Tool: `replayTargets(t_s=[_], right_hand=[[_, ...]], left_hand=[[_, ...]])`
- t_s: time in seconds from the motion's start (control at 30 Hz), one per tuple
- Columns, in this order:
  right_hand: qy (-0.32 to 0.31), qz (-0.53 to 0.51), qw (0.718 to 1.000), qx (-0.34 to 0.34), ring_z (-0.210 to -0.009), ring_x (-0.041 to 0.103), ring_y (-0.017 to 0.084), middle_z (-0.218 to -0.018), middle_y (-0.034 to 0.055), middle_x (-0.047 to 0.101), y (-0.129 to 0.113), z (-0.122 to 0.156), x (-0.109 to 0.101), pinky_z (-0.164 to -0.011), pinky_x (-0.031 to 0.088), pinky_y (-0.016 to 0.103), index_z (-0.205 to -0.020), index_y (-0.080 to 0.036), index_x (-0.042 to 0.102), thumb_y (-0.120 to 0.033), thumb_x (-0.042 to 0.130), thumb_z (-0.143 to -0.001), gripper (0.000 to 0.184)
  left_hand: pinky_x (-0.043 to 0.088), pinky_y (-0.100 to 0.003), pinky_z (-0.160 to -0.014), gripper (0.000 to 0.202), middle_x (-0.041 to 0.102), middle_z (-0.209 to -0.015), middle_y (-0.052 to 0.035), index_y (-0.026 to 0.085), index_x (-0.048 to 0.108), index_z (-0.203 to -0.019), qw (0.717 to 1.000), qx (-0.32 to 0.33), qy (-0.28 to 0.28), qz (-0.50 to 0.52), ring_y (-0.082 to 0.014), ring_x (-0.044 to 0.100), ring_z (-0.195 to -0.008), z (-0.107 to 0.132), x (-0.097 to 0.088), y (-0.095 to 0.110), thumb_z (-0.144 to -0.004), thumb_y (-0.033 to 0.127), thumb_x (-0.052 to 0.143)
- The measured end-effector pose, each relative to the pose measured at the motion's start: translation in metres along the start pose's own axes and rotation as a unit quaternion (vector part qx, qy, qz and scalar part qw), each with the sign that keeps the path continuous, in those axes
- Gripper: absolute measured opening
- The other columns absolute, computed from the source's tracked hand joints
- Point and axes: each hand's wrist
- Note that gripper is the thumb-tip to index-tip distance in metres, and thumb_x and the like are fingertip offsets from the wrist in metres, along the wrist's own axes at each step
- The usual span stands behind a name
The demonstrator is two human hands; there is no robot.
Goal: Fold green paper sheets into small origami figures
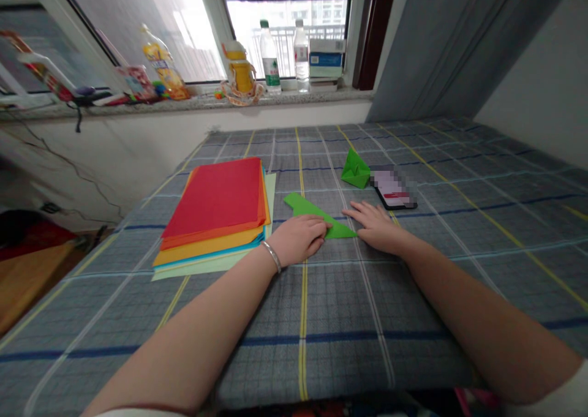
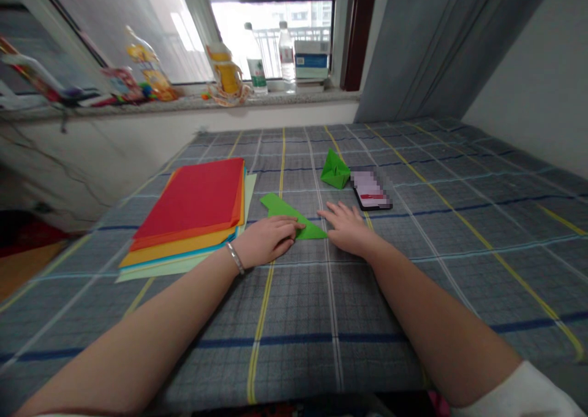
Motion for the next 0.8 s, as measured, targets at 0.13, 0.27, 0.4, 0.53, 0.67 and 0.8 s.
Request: replayTargets(t_s=[0.13, 0.27, 0.4, 0.53, 0.67, 0.8], right_hand=[[0.05, -0.016, 0.998, -0.041, -0.133, 0.038, 0.027, -0.142, 0.0098, 0.047, -0.004, 0.003, -0.005, -0.109, 0.03, 0.049, -0.127, -0.021, 0.057, -0.036, 0.043, -0.088, 0.045], [0.087, -0.024, 0.993, -0.081, -0.122, 0.049, 0.025, -0.129, 0.0105, 0.058, -0.017, 0.005, -0.008, -0.104, 0.037, 0.041, -0.113, -0.018, 0.064, -0.042, 0.05, -0.087, 0.038], [0.105, -0.018, 0.992, -0.067, -0.109, 0.054, 0.026, -0.115, 0.01, 0.064, -0.028, 0.003, -0.007, -0.097, 0.042, 0.04, -0.099, -0.017, 0.065, -0.041, 0.058, -0.084, 0.029], [0.119, -0.035, 0.991, -0.047, -0.096, 0.055, 0.023, -0.097, 0.008, 0.064, -0.03, 0.001, -0.005, -0.089, 0.044, 0.037, -0.089, -0.018, 0.062, -0.037, 0.064, -0.08, 0.021], [0.115, -0.079, 0.988, -0.063, -0.088, 0.055, 0.02, -0.089, 0.0056, 0.061, -0.028, 0.001, -0.004, -0.084, 0.043, 0.033, -0.082, -0.019, 0.058, -0.028, 0.063, -0.081, 0.011], [0.116, -0.133, 0.98, -0.088, -0.078, 0.053, 0.017, -0.084, 0.0031, 0.056, -0.021, 0.002, -0.006, -0.073, 0.042, 0.029, -0.08, -0.019, 0.055, -0.023, 0.06, -0.081, 0.007]], left_hand=[[0.046, -0.037, -0.098, 0.023, 0.062, -0.117, -0.0095, 0.017, 0.055, -0.111, 0.999, -0.039, 0.011, -0.018, -0.0197, 0.055, -0.114, 0.001, 0.003, 0.003, -0.09, 0.022, 0.048], [0.042, -0.041, -0.1, 0.036, 0.057, -0.129, -0.0089, 0.019, 0.054, -0.123, 0.99, -0.123, 0.033, -0.062, -0.024, 0.051, -0.12, 0.002, 0.008, 0.004, -0.093, 0.039, 0.046], [0.04, -0.047, -0.1, 0.045, 0.053, -0.136, -0.0116, 0.018, 0.053, -0.127, 0.96, -0.258, 0.045, -0.099, -0.0292, 0.049, -0.124, 0.003, 0.012, 0.001, -0.094, 0.046, 0.042], [0.038, -0.051, -0.102, 0.053, 0.05, -0.138, -0.0175, 0.013, 0.05, -0.131, 0.941, -0.32, 0.03, -0.103, -0.0326, 0.046, -0.127, 0.002, 0.014, -0.001, -0.093, 0.048, 0.04], [0.035, -0.052, -0.105, 0.055, 0.048, -0.139, -0.0194, 0.011, 0.046, -0.132, 0.941, -0.325, 0.041, -0.088, -0.0328, 0.044, -0.13, 0.003, 0.017, -0.004, -0.092, 0.049, 0.039], [0.03, -0.05, -0.11, 0.066, 0.04, -0.144, -0.0227, 0.006, 0.031, -0.141, 0.938, -0.342, 0.061, -0.011, -0.0323, 0.039, -0.134, 0.002, 0.02, -0.011, -0.09, 0.046, 0.045]])
Point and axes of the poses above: each hand's wrist, its own z-axis away from the middle knuckle, its own x-axis out of the palm, y = z × x
